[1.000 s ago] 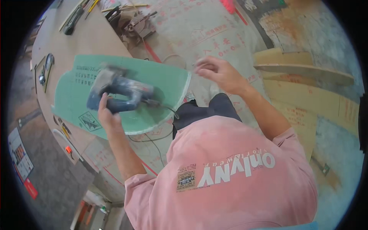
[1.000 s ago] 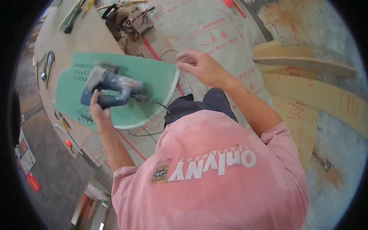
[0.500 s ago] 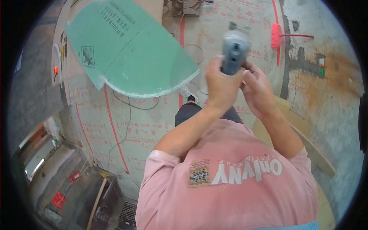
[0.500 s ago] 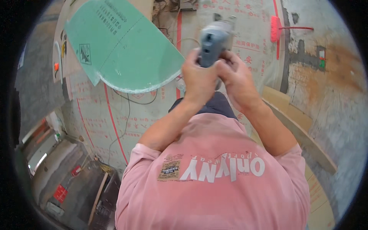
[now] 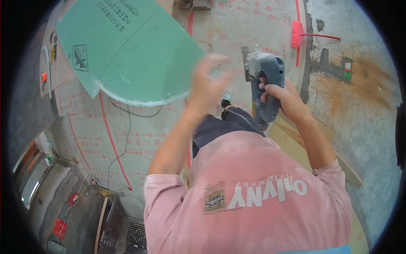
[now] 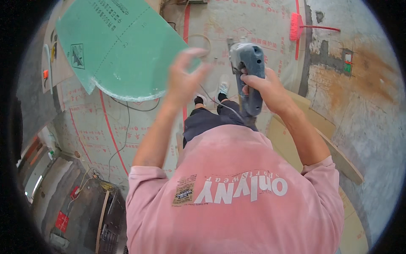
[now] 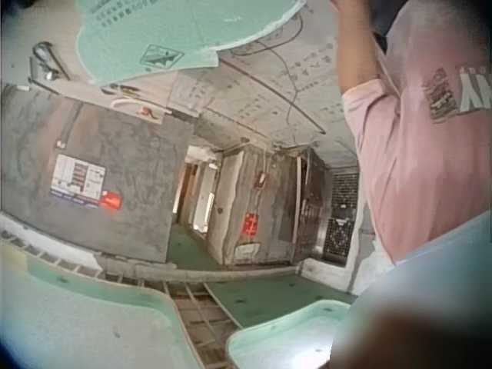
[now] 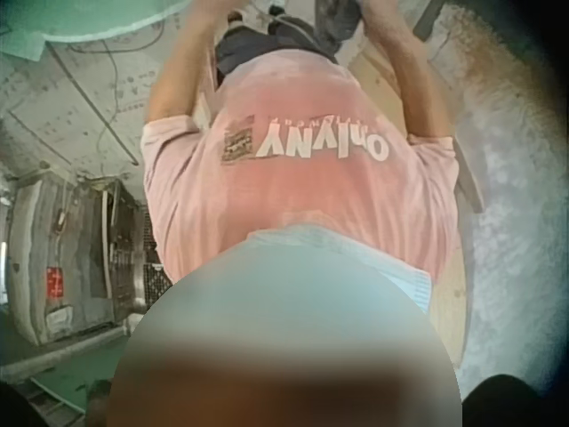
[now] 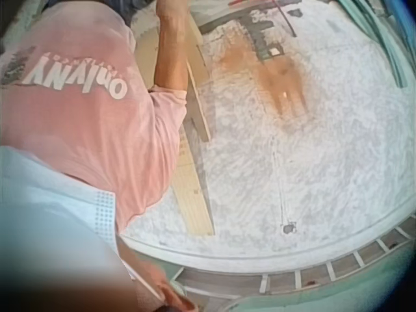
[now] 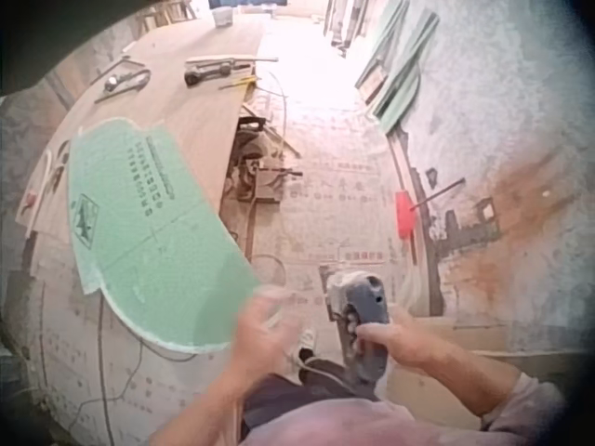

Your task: Cutting a green board along a curved line using a jigsaw.

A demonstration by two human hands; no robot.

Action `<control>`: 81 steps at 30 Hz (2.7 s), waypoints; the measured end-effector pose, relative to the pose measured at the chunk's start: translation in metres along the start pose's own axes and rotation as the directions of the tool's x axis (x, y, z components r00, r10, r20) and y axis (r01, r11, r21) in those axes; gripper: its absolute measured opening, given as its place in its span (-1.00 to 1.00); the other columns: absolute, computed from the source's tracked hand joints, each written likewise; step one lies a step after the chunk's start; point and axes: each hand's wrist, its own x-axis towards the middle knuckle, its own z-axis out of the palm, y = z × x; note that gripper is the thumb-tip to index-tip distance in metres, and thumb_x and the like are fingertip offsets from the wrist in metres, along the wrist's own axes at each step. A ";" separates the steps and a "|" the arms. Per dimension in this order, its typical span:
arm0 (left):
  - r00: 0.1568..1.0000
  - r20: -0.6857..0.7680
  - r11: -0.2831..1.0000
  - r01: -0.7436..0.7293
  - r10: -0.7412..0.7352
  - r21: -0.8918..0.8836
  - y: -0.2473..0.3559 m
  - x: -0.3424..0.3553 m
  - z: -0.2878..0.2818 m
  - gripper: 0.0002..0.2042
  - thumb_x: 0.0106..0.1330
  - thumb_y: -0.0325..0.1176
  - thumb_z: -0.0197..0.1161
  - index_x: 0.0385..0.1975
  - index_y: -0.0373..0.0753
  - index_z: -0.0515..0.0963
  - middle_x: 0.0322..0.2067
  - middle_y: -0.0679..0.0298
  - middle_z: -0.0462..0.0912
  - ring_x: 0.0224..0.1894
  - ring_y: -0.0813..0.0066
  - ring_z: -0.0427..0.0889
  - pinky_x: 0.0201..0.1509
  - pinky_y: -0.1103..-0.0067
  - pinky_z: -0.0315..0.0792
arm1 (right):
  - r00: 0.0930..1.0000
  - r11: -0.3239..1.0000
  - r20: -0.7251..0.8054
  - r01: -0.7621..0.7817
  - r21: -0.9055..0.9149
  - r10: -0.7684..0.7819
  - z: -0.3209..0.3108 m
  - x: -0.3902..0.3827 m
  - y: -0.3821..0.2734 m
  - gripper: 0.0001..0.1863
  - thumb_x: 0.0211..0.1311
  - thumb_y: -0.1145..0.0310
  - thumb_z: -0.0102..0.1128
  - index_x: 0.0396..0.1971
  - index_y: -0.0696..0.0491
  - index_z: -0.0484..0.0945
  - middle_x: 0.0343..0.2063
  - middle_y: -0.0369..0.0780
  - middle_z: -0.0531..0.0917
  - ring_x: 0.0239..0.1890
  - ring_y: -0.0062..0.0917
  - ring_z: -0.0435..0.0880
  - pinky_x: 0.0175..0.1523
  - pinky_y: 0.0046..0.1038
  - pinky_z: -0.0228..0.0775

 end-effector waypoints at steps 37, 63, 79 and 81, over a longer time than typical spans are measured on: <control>0.856 -0.516 0.353 0.491 -0.027 0.797 -0.190 0.136 -0.167 -0.13 0.38 0.49 -0.13 0.58 0.10 0.05 0.60 0.11 -0.04 0.64 0.08 -0.14 0.55 -0.25 -0.31 | 0.998 0.697 0.000 0.049 -0.716 -0.070 0.057 -0.018 -0.006 -0.64 0.12 0.43 0.34 -0.05 0.15 0.59 -0.30 -0.04 0.70 -0.27 -0.18 0.67 -0.05 -0.30 0.50; 0.850 -0.526 0.348 0.505 -0.039 0.790 -0.188 0.135 -0.167 -0.11 0.36 0.52 -0.14 0.58 0.10 0.06 0.60 0.12 -0.03 0.65 0.11 -0.16 0.57 -0.22 -0.30 | 0.995 0.691 0.047 0.091 -0.717 -0.083 0.056 -0.016 0.007 -0.70 0.17 0.51 0.34 -0.07 0.10 0.59 -0.31 -0.14 0.69 -0.29 -0.35 0.67 -0.07 -0.37 0.50; 0.849 -0.527 0.361 0.501 -0.031 0.787 -0.191 0.135 -0.167 -0.09 0.34 0.55 -0.15 0.58 0.11 0.07 0.60 0.13 -0.02 0.64 0.10 -0.15 0.57 -0.22 -0.31 | 0.997 0.721 0.047 0.072 -0.689 -0.054 0.053 -0.012 0.004 -0.69 0.19 0.51 0.33 -0.05 0.11 0.60 -0.27 -0.15 0.69 -0.24 -0.41 0.66 -0.03 -0.40 0.49; 0.851 -0.525 0.353 0.498 -0.023 0.792 -0.192 0.135 -0.168 -0.09 0.34 0.54 -0.14 0.58 0.11 0.07 0.60 0.14 -0.02 0.64 0.10 -0.14 0.57 -0.22 -0.31 | 0.998 0.725 0.043 0.060 -0.686 -0.043 0.053 -0.011 0.004 -0.70 0.19 0.51 0.32 -0.05 0.11 0.60 -0.27 -0.14 0.69 -0.25 -0.41 0.66 -0.04 -0.40 0.49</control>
